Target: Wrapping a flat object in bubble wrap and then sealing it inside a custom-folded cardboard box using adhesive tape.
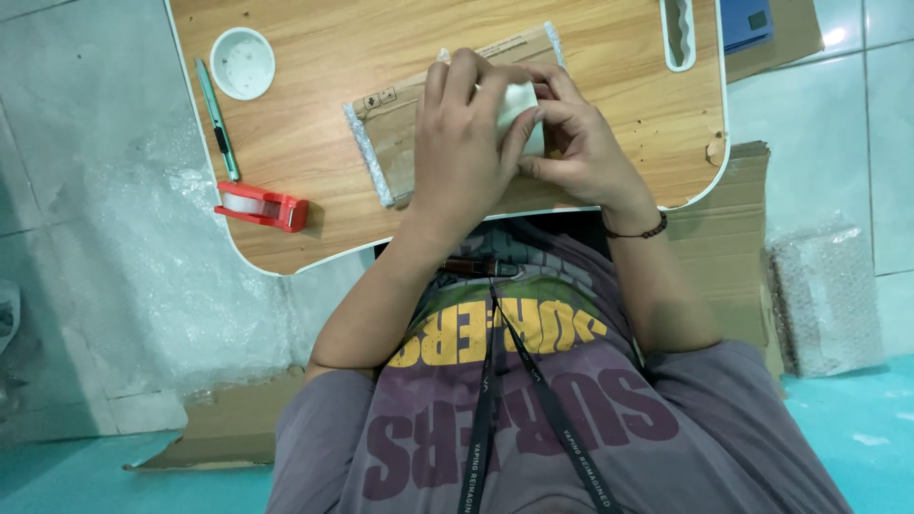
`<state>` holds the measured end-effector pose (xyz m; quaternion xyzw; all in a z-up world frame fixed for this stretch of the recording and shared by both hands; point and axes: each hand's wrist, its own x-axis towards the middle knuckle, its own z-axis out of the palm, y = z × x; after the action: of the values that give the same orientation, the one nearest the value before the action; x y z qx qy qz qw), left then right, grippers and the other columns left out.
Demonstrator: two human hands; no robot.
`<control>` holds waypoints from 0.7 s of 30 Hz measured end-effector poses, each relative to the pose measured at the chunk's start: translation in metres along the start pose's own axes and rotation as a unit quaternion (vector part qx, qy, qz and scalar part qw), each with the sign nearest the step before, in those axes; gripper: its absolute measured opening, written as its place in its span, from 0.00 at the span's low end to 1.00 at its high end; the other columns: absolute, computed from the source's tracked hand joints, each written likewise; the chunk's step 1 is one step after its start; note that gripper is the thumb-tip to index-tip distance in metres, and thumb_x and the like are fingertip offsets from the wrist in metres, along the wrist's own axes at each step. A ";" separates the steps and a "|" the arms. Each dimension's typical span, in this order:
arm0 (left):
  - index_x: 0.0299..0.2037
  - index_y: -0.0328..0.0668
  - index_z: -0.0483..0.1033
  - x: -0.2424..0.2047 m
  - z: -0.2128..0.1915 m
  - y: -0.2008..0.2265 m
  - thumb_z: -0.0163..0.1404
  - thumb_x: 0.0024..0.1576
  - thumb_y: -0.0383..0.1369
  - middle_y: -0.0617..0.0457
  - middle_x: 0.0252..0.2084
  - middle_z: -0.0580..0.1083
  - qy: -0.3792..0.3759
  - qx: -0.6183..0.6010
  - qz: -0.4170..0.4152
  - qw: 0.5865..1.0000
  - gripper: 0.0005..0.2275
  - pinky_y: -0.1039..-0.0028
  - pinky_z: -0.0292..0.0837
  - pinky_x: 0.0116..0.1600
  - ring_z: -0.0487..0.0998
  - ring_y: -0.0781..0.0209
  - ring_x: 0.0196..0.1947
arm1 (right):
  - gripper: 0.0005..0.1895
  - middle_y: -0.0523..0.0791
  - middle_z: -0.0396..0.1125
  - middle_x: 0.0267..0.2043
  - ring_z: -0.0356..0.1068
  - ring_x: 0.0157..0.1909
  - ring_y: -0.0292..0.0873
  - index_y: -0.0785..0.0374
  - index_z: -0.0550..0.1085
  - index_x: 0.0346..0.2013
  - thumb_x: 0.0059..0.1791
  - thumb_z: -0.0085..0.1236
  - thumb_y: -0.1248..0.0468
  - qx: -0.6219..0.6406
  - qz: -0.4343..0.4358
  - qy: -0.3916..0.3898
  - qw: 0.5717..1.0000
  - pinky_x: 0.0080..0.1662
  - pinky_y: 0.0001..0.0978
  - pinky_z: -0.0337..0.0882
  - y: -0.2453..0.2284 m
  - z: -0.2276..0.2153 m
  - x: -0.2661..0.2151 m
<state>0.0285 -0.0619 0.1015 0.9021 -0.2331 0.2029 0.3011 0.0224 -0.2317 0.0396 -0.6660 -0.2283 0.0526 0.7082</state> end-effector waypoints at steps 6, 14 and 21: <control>0.47 0.39 0.78 0.002 -0.008 0.002 0.63 0.53 0.31 0.49 0.43 0.67 -0.043 0.023 0.014 0.999 0.13 0.64 0.68 0.47 0.68 0.53 0.42 | 0.23 0.45 0.51 0.73 0.58 0.73 0.49 0.68 0.74 0.54 0.44 0.65 0.76 0.025 0.015 -0.003 1.000 0.70 0.34 0.67 0.003 -0.001 -0.002; 0.38 0.41 0.79 0.005 -0.006 0.003 0.60 0.53 0.30 0.53 0.43 0.72 -0.010 0.048 0.024 0.999 0.06 0.63 0.64 0.50 0.70 0.54 0.43 | 0.25 0.46 0.51 0.72 0.61 0.66 0.44 0.72 0.75 0.54 0.42 0.66 0.76 -0.038 0.013 -0.005 0.999 0.51 0.22 0.66 -0.004 0.000 0.000; 0.32 0.43 0.81 0.018 0.004 0.001 0.59 0.53 0.32 0.54 0.36 0.71 -0.039 0.080 -0.009 0.996 0.03 0.64 0.63 0.47 0.70 0.57 0.35 | 0.17 0.50 0.54 0.69 0.58 0.64 0.45 0.71 0.70 0.36 0.43 0.72 0.69 -0.040 -0.009 -0.010 0.999 0.52 0.26 0.65 0.000 -0.001 0.000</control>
<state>0.0439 -0.0708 0.1079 0.9326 -0.2193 0.1825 0.2209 0.0229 -0.2326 0.0392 -0.6915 -0.2429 0.0439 0.6789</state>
